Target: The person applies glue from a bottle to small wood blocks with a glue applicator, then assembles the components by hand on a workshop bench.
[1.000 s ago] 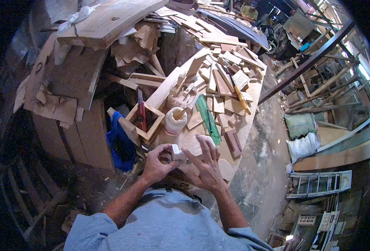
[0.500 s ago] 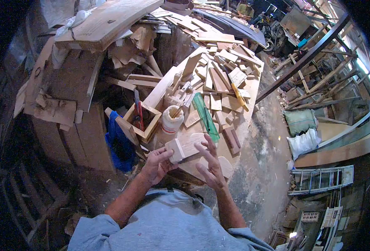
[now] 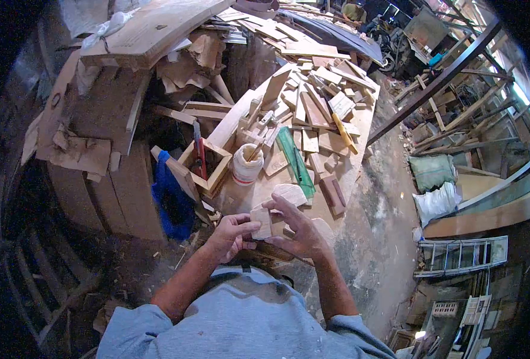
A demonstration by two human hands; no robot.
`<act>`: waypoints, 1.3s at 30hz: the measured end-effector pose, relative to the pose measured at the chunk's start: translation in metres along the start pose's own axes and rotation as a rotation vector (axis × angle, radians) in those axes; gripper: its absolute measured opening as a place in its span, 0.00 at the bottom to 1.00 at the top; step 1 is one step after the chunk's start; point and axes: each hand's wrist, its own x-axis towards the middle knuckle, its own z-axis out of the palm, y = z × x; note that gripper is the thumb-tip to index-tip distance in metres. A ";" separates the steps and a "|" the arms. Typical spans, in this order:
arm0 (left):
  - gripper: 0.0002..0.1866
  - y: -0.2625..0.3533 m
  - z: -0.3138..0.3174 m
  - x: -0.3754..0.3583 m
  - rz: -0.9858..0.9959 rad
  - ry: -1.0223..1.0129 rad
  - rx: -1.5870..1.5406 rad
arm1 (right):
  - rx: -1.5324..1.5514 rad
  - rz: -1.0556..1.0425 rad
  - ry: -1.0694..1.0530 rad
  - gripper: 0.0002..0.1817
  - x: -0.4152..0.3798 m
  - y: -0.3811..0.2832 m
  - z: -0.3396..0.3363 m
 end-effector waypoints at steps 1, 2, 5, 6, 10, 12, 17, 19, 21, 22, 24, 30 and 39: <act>0.19 0.001 -0.001 -0.001 0.002 0.000 0.011 | 0.048 -0.007 0.010 0.49 0.000 0.002 0.002; 0.19 0.002 -0.003 -0.002 0.005 0.001 0.021 | 0.096 -0.012 0.020 0.49 -0.001 0.004 0.005; 0.19 0.009 0.001 -0.010 -0.009 0.033 0.045 | 0.170 -0.028 0.049 0.52 -0.003 0.013 0.015; 0.19 0.011 0.003 -0.012 -0.018 0.046 0.052 | 0.182 -0.032 0.061 0.53 -0.003 0.013 0.016; 0.21 0.003 -0.002 -0.009 -0.001 0.053 0.076 | 0.176 0.034 0.053 0.53 -0.007 0.006 0.015; 0.22 0.008 0.004 -0.016 -0.008 0.066 0.085 | 0.168 0.020 0.055 0.54 -0.009 0.010 0.015; 0.23 0.005 -0.002 -0.015 0.021 0.044 0.112 | 0.175 -0.010 0.052 0.54 -0.012 0.013 0.018; 0.22 0.002 -0.003 -0.015 0.028 0.033 0.098 | 0.150 -0.032 0.046 0.55 -0.013 0.016 0.018; 0.22 -0.003 -0.009 -0.010 0.036 0.018 0.071 | 0.110 -0.037 0.043 0.57 -0.012 0.016 0.018; 0.21 -0.003 -0.010 -0.011 0.023 -0.001 0.046 | 0.131 -0.041 0.056 0.59 -0.012 0.018 0.019; 0.20 0.000 -0.008 -0.013 -0.002 -0.039 -0.005 | 0.171 -0.051 0.081 0.62 -0.011 0.019 0.020; 0.23 -0.002 -0.001 -0.019 -0.026 -0.127 -0.217 | 0.149 -0.081 0.200 0.68 -0.002 0.021 0.025; 0.23 -0.007 0.001 -0.020 -0.047 -0.079 -0.266 | -0.053 -0.077 0.232 0.67 0.000 0.014 0.025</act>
